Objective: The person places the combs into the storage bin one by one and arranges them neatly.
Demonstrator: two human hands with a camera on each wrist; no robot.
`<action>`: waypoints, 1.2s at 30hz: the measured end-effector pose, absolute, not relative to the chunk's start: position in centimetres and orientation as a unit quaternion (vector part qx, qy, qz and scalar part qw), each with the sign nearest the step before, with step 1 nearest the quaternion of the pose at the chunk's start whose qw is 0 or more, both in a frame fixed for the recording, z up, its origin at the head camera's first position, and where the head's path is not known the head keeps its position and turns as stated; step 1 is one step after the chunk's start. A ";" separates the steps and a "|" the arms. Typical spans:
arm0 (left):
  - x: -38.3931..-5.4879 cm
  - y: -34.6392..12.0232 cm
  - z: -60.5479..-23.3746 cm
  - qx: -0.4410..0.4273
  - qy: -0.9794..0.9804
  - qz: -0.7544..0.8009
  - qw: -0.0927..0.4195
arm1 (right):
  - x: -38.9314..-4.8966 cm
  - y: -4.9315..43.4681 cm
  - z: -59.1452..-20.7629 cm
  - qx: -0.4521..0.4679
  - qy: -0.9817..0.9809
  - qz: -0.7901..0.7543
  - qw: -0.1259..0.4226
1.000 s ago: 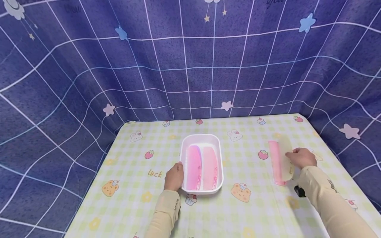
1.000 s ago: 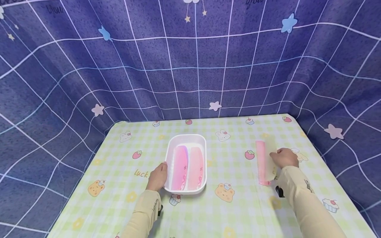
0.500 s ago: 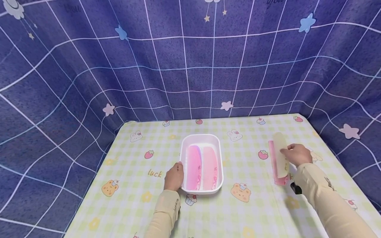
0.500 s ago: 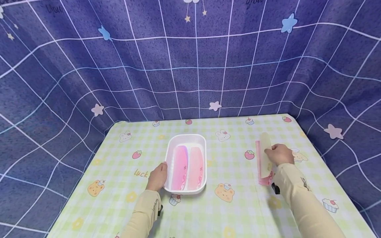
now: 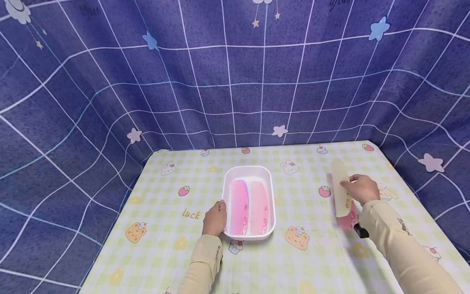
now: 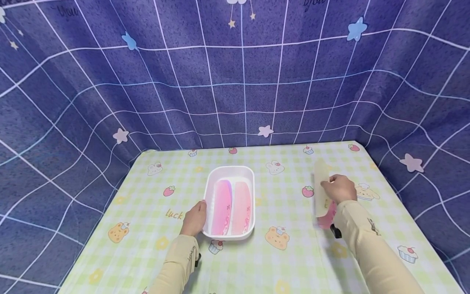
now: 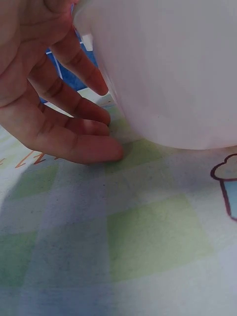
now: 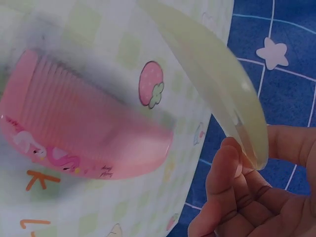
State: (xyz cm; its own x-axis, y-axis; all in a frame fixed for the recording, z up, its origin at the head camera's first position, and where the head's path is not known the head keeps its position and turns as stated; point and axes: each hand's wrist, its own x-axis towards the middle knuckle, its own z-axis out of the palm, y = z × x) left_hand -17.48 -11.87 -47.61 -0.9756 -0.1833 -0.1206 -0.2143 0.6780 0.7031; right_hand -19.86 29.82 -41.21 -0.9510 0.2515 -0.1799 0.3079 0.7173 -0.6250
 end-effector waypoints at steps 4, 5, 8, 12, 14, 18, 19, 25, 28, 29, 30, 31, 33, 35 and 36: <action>-17.5 -11.9 -47.7 -0.111 0.915 0.388 0.024 | -19.9 29.4 -40.9 0.146 0.924 -0.352 0.043; -17.6 -11.9 -47.7 -0.112 0.914 0.388 0.025 | -19.9 29.2 -40.8 0.146 0.923 -0.354 0.044; -17.6 -11.9 -47.8 -0.112 0.915 0.388 0.028 | -19.9 28.9 -40.7 0.140 0.922 -0.359 0.045; -17.6 -11.9 -47.8 -0.112 0.915 0.386 0.027 | -20.0 28.5 -40.5 0.134 0.921 -0.363 0.043; -17.6 -11.9 -47.8 -0.113 0.915 0.386 0.026 | -20.1 28.3 -40.4 0.131 0.921 -0.365 0.042; -17.6 -11.8 -47.7 -0.113 0.915 0.387 0.025 | -20.1 27.8 -40.0 0.128 0.919 -0.371 0.042; -17.6 -11.8 -47.7 -0.113 0.914 0.388 0.025 | -20.1 27.7 -39.9 0.127 0.918 -0.372 0.044; -17.6 -11.9 -47.8 -0.108 0.917 0.384 0.024 | -20.2 26.7 -39.5 0.115 0.917 -0.380 0.045; -17.6 -12.0 -47.8 -0.108 0.916 0.385 0.025 | -20.3 26.2 -39.4 0.108 0.916 -0.385 0.043; -17.6 -12.0 -47.7 -0.108 0.916 0.385 0.026 | -20.3 26.0 -39.3 0.107 0.915 -0.388 0.044; -17.6 -12.0 -47.7 -0.109 0.916 0.386 0.027 | -20.3 25.8 -39.3 0.105 0.915 -0.388 0.043; -17.6 -11.9 -47.7 -0.109 0.915 0.387 0.028 | -20.4 25.6 -39.2 0.103 0.914 -0.390 0.044; -17.6 -11.9 -47.6 -0.110 0.915 0.388 0.030 | -20.4 25.2 -39.1 0.099 0.914 -0.391 0.044; -17.6 -11.9 -47.6 -0.110 0.914 0.388 0.031 | -20.4 24.7 -38.9 0.097 0.914 -0.391 0.046; -17.6 -11.9 -47.6 -0.111 0.915 0.388 0.031 | -20.4 24.5 -38.8 0.095 0.914 -0.391 0.049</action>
State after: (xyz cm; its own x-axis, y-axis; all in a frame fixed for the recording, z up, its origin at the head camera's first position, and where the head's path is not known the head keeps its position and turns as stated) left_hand -17.56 -11.88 -47.57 -0.9736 -0.1781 -0.1426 -0.2263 0.6746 0.7026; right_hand -20.40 24.50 -38.76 -0.9771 0.1359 -0.1639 0.2124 0.6753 -0.7063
